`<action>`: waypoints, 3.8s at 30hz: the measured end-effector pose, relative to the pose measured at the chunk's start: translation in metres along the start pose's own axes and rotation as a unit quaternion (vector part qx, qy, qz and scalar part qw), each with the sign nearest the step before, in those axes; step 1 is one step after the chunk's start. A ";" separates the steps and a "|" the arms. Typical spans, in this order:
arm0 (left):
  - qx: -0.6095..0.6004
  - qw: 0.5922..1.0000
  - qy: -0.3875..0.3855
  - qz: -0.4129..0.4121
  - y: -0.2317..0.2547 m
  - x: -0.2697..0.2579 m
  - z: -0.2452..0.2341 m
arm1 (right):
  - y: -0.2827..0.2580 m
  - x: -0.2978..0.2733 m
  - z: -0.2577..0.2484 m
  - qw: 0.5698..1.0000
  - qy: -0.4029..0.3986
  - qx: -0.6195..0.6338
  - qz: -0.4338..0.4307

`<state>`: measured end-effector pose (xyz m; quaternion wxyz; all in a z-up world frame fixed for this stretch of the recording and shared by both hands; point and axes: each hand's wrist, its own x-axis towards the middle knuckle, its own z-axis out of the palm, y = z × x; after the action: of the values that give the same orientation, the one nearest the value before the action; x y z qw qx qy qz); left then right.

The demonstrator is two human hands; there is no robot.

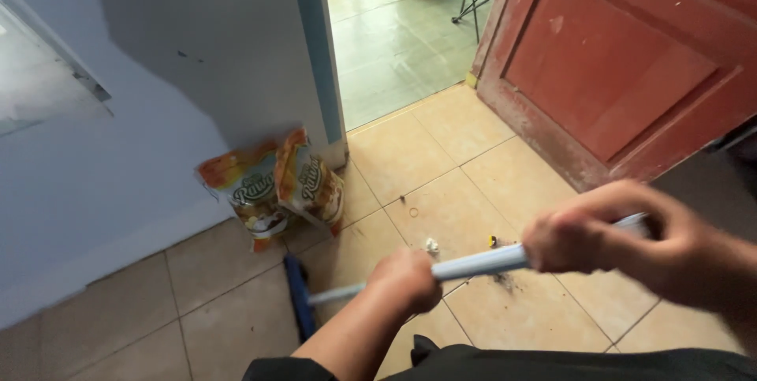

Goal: The person sweeps debris from the floor in one room into another area, then picks up a plastic bag and places a long pole inside it.

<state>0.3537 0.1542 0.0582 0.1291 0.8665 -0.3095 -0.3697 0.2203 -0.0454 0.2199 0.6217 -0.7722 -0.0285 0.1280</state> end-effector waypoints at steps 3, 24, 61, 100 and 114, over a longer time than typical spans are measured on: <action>0.007 0.998 -0.040 -0.047 -0.013 0.010 0.021 | 0.018 0.014 0.008 0.998 -0.037 0.019 -0.039; 0.090 0.986 0.005 0.144 0.187 0.105 -0.096 | -0.033 -0.064 -0.147 0.975 0.134 -0.134 -0.113; 0.394 0.717 -0.306 0.487 0.087 -0.053 0.129 | -0.017 -0.112 0.366 0.637 0.703 0.027 0.315; 0.372 0.694 -0.329 0.521 0.122 -0.073 0.103 | -0.068 -0.138 0.323 0.669 0.722 -0.025 0.177; 0.463 0.764 -0.210 0.397 0.180 0.003 0.143 | 0.070 -0.193 0.259 0.678 0.708 0.166 0.104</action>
<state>0.1726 0.0132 0.0385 -0.2208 0.5214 -0.7788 -0.2698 -0.0342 0.1460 0.1329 0.5568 -0.5143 0.5222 -0.3910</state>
